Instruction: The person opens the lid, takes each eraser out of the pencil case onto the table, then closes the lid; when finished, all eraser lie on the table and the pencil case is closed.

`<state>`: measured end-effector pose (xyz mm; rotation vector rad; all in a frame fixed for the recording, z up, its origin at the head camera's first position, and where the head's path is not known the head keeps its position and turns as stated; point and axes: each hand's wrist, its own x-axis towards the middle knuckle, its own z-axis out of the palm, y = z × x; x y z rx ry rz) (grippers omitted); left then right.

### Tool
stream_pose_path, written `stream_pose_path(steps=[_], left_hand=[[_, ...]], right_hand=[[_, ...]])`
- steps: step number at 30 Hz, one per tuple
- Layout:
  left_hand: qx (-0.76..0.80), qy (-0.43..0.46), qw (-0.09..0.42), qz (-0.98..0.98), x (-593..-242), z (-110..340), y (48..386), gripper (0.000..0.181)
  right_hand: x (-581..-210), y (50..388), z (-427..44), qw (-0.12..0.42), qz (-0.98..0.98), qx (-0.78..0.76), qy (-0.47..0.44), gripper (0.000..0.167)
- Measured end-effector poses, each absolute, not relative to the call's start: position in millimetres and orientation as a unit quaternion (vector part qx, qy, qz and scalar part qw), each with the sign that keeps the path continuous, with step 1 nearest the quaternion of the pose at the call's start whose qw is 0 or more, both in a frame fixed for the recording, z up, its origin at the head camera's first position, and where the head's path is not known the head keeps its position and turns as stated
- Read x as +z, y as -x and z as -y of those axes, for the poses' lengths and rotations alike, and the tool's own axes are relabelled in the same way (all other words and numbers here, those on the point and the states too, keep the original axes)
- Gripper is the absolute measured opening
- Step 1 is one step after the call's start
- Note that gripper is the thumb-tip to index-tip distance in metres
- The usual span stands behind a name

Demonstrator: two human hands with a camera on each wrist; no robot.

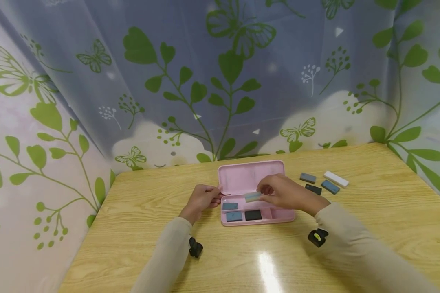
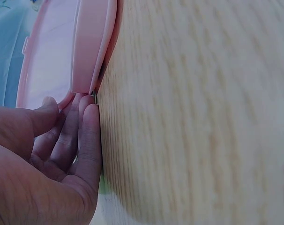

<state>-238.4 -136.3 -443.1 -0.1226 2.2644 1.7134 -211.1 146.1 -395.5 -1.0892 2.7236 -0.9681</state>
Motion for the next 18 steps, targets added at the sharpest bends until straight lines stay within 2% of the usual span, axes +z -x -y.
stream_pose_path(steps=[18], left_hand=[[0.593, 0.042, 0.147, -0.790, -442, 135, 238, 0.032]], right_hand=[[-378, 201, -226, 0.071, -0.898, -0.304, 0.312, 0.007]])
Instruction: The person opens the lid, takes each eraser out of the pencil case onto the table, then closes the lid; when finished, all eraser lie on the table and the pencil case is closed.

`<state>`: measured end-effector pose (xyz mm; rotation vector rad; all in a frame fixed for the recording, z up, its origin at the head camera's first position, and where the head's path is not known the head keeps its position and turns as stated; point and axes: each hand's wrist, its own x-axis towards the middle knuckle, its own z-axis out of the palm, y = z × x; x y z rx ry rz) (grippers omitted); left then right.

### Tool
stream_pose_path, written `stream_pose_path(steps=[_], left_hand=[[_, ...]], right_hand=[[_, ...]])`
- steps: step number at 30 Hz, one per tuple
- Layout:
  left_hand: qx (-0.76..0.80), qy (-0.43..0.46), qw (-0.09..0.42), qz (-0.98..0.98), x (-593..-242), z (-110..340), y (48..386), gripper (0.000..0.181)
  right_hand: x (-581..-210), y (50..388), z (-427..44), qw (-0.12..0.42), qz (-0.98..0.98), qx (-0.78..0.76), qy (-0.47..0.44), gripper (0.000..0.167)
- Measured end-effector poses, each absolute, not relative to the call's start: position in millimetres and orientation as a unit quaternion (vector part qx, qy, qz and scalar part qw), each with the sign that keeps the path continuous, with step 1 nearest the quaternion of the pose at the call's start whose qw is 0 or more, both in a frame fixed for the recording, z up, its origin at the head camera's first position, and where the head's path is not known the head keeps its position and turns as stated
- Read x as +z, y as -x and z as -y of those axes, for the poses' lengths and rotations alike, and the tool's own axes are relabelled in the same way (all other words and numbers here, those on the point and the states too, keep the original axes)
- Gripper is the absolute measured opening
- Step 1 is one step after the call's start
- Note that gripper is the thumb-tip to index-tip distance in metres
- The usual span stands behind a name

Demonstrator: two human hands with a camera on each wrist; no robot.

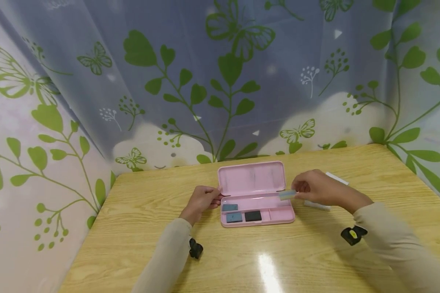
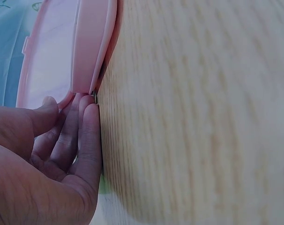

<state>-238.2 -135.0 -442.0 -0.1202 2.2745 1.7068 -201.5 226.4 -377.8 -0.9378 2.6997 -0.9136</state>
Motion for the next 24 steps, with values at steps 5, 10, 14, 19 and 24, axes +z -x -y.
stream_pose_path(steps=[5, 10, 14, 19, 24], left_hand=[[0.593, 0.041, 0.147, -0.791, -442, 135, 238, 0.032], [0.592, 0.041, 0.149, -0.791, -443, 135, 238, 0.032], [0.594, 0.041, 0.148, -0.790, -442, 135, 238, 0.032], [0.594, 0.042, 0.147, -0.790, -442, 134, 238, 0.031], [0.592, 0.039, 0.147, -0.791, -442, 135, 238, 0.032]], right_hand=[[-379, 201, -254, 0.082, -0.905, -0.290, 0.300, 0.009], [-380, 201, -277, 0.092, -0.917, -0.276, 0.273, 0.013], [-382, 199, -295, 0.094, -0.924, -0.269, 0.253, 0.015], [-387, 198, -316, 0.091, -0.930, -0.261, 0.241, 0.015], [-391, 197, -334, 0.101, -0.935, -0.261, 0.219, 0.016]])
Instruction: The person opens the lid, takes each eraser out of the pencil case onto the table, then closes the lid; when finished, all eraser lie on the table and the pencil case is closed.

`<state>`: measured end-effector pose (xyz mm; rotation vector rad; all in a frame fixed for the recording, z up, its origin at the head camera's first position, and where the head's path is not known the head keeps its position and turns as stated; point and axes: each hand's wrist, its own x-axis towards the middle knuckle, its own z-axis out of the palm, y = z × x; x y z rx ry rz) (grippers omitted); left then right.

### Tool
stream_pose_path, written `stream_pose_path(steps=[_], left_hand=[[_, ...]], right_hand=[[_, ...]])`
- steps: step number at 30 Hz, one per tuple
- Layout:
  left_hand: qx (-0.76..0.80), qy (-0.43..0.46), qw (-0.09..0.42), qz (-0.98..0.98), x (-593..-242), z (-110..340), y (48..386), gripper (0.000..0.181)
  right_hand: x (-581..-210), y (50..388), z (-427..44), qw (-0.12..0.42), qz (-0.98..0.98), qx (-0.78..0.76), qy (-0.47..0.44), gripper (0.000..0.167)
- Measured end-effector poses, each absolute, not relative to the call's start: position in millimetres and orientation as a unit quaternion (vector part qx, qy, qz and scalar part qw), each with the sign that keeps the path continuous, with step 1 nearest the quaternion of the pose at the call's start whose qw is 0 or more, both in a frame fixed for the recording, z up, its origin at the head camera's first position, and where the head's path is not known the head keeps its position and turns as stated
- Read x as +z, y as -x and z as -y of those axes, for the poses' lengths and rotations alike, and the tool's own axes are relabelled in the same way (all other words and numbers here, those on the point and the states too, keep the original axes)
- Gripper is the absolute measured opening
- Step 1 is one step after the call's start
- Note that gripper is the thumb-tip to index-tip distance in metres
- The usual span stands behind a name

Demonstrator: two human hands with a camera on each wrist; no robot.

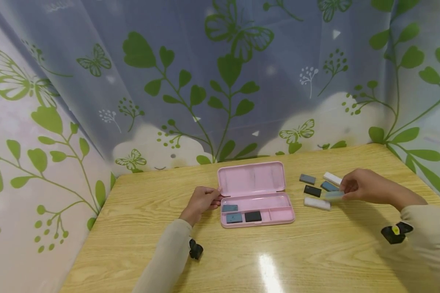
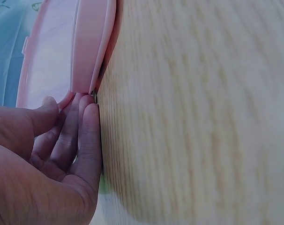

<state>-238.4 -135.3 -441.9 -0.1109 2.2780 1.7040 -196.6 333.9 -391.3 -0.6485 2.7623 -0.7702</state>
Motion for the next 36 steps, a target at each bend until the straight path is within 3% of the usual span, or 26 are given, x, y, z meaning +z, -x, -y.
stream_pose_path(steps=[17, 36], left_hand=[[0.593, 0.044, 0.148, -0.791, -443, 136, 238, 0.032], [0.592, 0.046, 0.150, -0.791, -441, 135, 238, 0.031]], right_hand=[[-413, 194, -372, 0.112, -0.937, -0.275, 0.186, 0.016], [-414, 193, -376, 0.108, -0.943, -0.273, 0.154, 0.020]])
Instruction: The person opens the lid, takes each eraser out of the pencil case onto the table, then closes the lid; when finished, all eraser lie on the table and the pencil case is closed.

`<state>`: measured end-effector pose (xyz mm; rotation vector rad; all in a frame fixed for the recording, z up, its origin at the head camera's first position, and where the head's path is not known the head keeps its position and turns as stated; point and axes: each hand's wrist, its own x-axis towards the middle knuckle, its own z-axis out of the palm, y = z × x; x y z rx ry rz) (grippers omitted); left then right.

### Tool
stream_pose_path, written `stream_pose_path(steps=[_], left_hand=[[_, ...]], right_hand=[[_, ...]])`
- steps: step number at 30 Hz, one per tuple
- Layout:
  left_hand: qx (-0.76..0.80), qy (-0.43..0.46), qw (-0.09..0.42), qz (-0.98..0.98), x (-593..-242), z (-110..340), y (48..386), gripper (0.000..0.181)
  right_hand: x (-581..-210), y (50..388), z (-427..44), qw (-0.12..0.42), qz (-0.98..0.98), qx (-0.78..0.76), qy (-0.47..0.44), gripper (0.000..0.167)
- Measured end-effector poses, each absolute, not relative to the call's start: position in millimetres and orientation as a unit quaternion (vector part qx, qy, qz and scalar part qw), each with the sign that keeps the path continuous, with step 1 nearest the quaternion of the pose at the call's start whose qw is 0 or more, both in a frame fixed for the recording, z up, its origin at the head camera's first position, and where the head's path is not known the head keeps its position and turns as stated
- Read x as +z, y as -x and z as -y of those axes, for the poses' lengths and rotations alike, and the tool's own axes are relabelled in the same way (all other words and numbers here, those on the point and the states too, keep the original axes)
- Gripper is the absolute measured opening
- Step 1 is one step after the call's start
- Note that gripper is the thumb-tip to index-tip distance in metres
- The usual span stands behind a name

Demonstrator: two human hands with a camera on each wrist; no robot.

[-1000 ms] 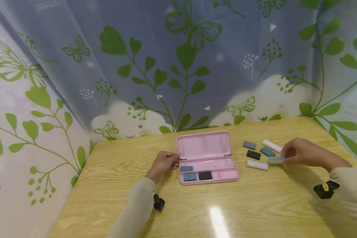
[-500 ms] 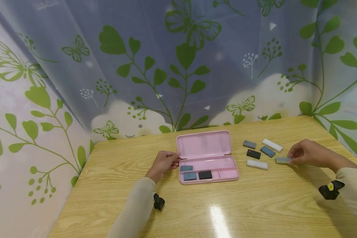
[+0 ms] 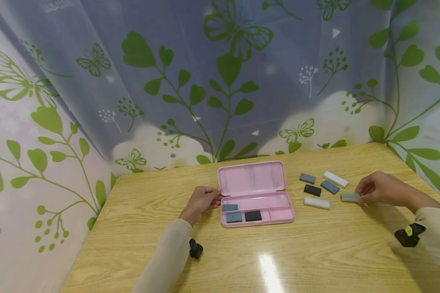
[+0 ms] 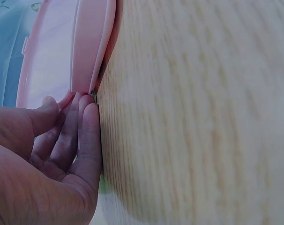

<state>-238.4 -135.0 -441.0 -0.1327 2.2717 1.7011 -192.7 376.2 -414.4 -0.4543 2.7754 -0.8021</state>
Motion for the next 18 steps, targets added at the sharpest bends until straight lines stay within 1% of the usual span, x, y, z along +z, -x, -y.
stream_pose_path(steps=[8, 12, 18], left_hand=[[0.592, 0.048, 0.149, -0.791, -441, 135, 239, 0.032], [0.591, 0.047, 0.149, -0.791, -441, 135, 239, 0.032], [0.589, 0.046, 0.147, -0.793, -441, 134, 238, 0.032]], right_hand=[[-405, 194, -369, 0.085, -0.952, -0.249, 0.158, 0.023], [-401, 195, -359, 0.087, -0.948, -0.257, 0.167, 0.023], [-397, 194, -335, 0.073, -0.940, -0.269, 0.196, 0.021]])
